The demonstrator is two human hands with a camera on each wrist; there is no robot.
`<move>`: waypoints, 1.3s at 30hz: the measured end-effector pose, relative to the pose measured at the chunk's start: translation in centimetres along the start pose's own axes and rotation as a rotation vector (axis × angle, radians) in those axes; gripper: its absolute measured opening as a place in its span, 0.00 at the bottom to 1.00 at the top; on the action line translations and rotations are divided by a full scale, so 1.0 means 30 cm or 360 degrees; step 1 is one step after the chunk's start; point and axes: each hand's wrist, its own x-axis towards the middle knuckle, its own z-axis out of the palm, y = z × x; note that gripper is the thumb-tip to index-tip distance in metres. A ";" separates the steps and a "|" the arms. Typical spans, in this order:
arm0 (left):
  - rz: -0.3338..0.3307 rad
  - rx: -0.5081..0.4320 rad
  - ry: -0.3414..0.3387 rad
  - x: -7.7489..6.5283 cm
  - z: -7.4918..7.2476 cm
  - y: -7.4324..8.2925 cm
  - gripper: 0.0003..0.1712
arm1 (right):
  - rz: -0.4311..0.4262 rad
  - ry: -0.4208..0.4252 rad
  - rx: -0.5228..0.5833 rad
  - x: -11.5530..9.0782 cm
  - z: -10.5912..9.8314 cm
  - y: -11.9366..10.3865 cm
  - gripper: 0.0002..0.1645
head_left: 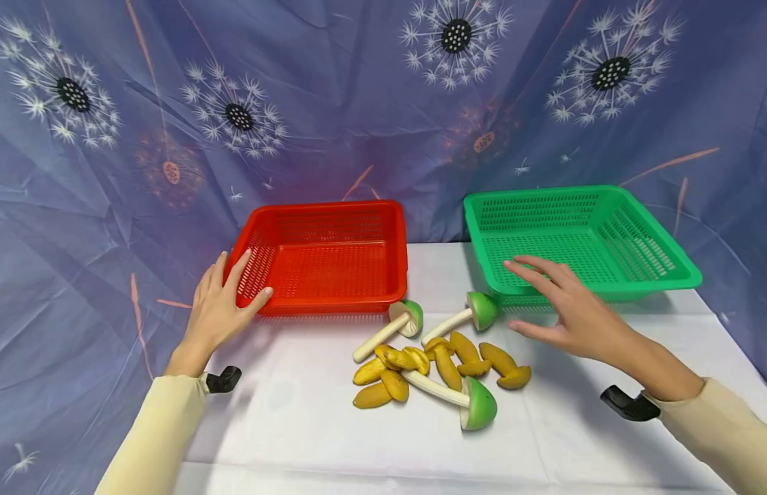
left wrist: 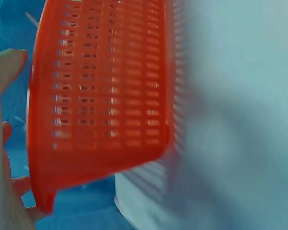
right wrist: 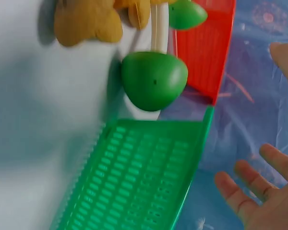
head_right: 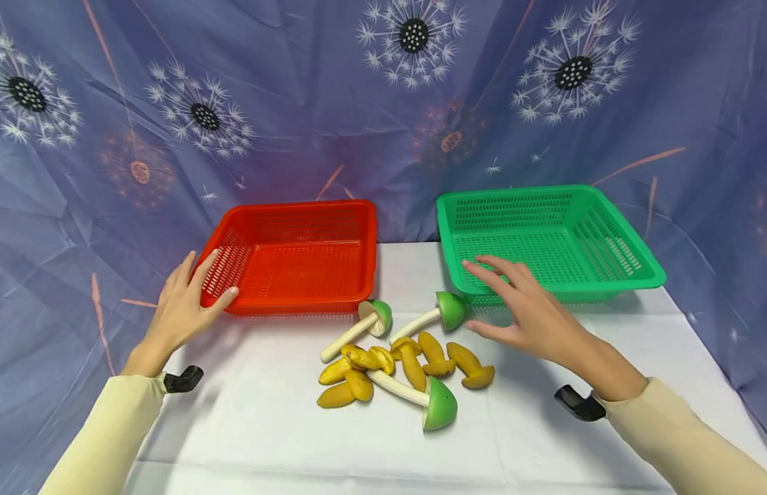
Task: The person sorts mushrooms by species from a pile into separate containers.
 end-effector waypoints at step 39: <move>-0.0367 -0.1152 -0.0023 -0.060 0.087 -0.121 0.52 | 0.0472 -0.0857 0.0320 -0.150 0.166 0.000 0.37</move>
